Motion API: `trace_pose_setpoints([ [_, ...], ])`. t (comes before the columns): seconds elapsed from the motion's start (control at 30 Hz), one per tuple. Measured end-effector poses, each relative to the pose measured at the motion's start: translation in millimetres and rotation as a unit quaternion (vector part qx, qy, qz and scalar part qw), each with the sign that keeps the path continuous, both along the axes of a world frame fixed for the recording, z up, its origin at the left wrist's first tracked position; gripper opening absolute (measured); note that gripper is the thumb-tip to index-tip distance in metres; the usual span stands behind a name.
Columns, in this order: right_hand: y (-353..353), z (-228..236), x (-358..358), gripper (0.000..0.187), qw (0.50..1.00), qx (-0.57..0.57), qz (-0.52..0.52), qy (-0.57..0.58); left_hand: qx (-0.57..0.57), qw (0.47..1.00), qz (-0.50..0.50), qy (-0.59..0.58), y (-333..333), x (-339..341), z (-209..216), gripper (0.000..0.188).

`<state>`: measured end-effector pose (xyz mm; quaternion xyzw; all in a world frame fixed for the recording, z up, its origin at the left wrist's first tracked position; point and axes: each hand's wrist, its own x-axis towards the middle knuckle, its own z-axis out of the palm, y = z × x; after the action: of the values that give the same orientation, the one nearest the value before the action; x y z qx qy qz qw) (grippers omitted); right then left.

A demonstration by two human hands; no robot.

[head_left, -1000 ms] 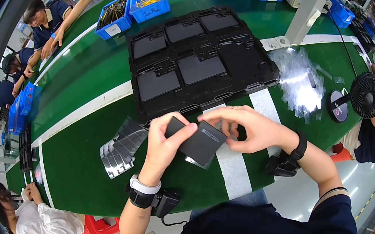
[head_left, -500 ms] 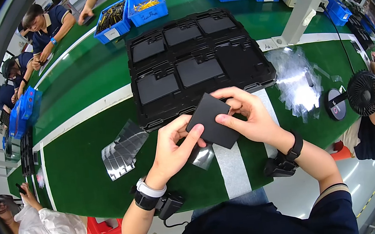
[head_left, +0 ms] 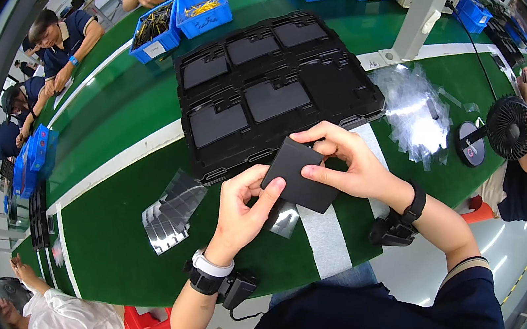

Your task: The recorder is seen assembling small electronic components on a factory production line.

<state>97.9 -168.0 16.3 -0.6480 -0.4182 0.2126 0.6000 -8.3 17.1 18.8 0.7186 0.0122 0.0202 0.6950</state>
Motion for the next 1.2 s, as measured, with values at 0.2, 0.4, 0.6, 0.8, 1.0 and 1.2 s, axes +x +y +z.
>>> trace_pose_setpoints([
  [0.2, 4, -3, -2, 0.045, 0.994, 0.044, -0.02, 0.096, -0.064, 0.995, 0.074, -0.024, -1, 3, -4, 0.021],
  [0.4, -3, 11, 28, 0.028, 0.961, 0.134, -0.242, 0.027, 0.147, 0.988, 0.016, 0.047, 4, 2, -3, 0.019],
  [0.6, -25, -5, 72, 0.029, 0.895, 0.056, -0.423, -0.132, 0.313, 0.946, -0.082, -0.013, 0, 0, 3, 0.031],
  [0.8, -19, -14, 66, 0.024, 0.829, -0.123, -0.431, -0.334, 0.318, 0.945, -0.071, -0.015, 1, 1, -3, 0.029],
  [1.0, -16, -22, 60, 0.021, 0.792, -0.203, -0.408, -0.405, 0.295, 0.951, -0.006, -0.093, -1, 6, -10, 0.022],
  [1.2, -7, 1, 42, 0.025, 0.926, 0.002, -0.14, -0.35, 0.285, 0.947, 0.064, -0.135, -3, 6, -8, 0.02],
])
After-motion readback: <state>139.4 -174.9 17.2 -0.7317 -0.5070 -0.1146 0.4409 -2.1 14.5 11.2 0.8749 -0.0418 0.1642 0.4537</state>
